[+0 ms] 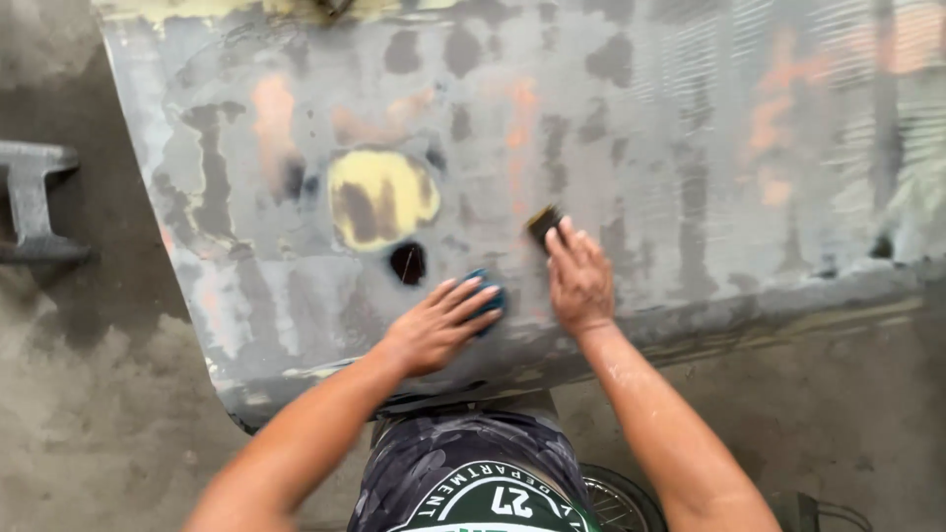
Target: The person scrubs a large, detached car door panel with a sanding block and a blue cloth. They repeatedly dip the tools into a bucket of water and continue scrubbing the surface to remove residue or prepare it for refinishing.
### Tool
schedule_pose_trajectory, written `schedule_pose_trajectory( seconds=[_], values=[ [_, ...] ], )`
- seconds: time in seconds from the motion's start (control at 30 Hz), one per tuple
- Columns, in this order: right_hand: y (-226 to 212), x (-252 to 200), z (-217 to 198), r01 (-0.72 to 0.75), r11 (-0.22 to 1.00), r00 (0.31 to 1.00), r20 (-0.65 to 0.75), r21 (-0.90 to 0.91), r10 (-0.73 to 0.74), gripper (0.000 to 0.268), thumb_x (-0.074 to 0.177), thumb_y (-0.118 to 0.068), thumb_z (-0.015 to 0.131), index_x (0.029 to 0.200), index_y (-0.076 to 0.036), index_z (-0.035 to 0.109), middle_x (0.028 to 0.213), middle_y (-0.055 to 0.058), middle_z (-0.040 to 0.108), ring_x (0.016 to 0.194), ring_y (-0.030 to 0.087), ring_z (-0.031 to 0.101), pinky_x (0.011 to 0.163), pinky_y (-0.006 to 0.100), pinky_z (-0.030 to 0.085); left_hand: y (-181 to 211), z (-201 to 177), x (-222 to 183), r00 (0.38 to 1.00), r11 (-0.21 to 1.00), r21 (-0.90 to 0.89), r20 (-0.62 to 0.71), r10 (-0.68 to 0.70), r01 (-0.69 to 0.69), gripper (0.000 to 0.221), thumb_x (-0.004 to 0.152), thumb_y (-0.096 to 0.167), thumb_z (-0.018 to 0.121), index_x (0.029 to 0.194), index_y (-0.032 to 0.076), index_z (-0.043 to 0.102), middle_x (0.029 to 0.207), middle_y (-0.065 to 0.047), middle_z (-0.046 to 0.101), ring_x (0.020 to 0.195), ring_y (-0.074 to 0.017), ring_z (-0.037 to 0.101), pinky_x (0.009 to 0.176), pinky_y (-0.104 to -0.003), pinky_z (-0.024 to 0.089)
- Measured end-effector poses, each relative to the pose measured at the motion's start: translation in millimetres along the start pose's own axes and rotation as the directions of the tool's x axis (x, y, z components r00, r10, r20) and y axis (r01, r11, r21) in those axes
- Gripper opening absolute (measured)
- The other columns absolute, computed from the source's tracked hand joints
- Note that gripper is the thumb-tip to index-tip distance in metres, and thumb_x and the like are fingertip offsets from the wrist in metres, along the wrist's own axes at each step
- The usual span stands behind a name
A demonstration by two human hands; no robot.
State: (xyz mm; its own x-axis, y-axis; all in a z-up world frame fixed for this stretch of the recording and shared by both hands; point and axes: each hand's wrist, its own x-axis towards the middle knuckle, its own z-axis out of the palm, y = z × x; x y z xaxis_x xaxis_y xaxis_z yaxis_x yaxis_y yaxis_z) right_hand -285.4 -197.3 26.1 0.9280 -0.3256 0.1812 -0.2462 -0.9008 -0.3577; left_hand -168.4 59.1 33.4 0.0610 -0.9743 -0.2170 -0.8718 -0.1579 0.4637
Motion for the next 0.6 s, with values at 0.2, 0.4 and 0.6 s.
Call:
schedule_pose_trajectory(
  seconds=[0.2,0.4,0.6],
  values=[
    [-26.3,-88.7,-36.9,0.029,0.999,0.992,0.127,-0.042,-0.024,0.046,0.093,-0.017,0.065,0.139,-0.012,0.061,0.150,0.008,0.056,0.127,0.030,0.056,0.105,0.044,0.045,-26.0,4.5,-101.1,0.937,0.958,0.088,-0.249,-0.245,0.274,0.054,0.092,0.020,0.055,0.145,0.014,0.052,0.160,-0.012,0.036,0.148,-0.0351,0.031,0.118,-0.052,0.028],
    [-7.0,-117.0,-36.0,0.061,0.992,0.991,0.128,-0.106,-0.048,0.046,0.094,-0.016,0.065,0.140,-0.012,0.060,0.152,0.007,0.053,0.126,0.028,0.057,0.102,0.043,0.049,29.0,34.8,-46.5,0.903,0.942,0.137,-0.353,-0.244,0.307,0.054,0.083,0.011,0.060,0.136,0.007,0.060,0.153,-0.019,0.047,0.139,-0.0411,0.044,0.115,-0.048,0.037],
    [-6.6,-99.0,-57.3,-0.059,0.998,0.988,0.142,0.032,0.054,0.053,0.080,-0.010,0.064,0.133,-0.003,0.061,0.138,0.015,0.060,0.113,0.033,0.060,0.091,0.046,0.050,98.7,14.0,23.0,0.898,0.898,-0.338,-0.238,-0.371,0.281,0.045,0.085,0.012,0.063,0.129,0.009,0.066,0.140,-0.013,0.061,0.124,-0.0319,0.057,0.101,-0.042,0.049]
  ],
)
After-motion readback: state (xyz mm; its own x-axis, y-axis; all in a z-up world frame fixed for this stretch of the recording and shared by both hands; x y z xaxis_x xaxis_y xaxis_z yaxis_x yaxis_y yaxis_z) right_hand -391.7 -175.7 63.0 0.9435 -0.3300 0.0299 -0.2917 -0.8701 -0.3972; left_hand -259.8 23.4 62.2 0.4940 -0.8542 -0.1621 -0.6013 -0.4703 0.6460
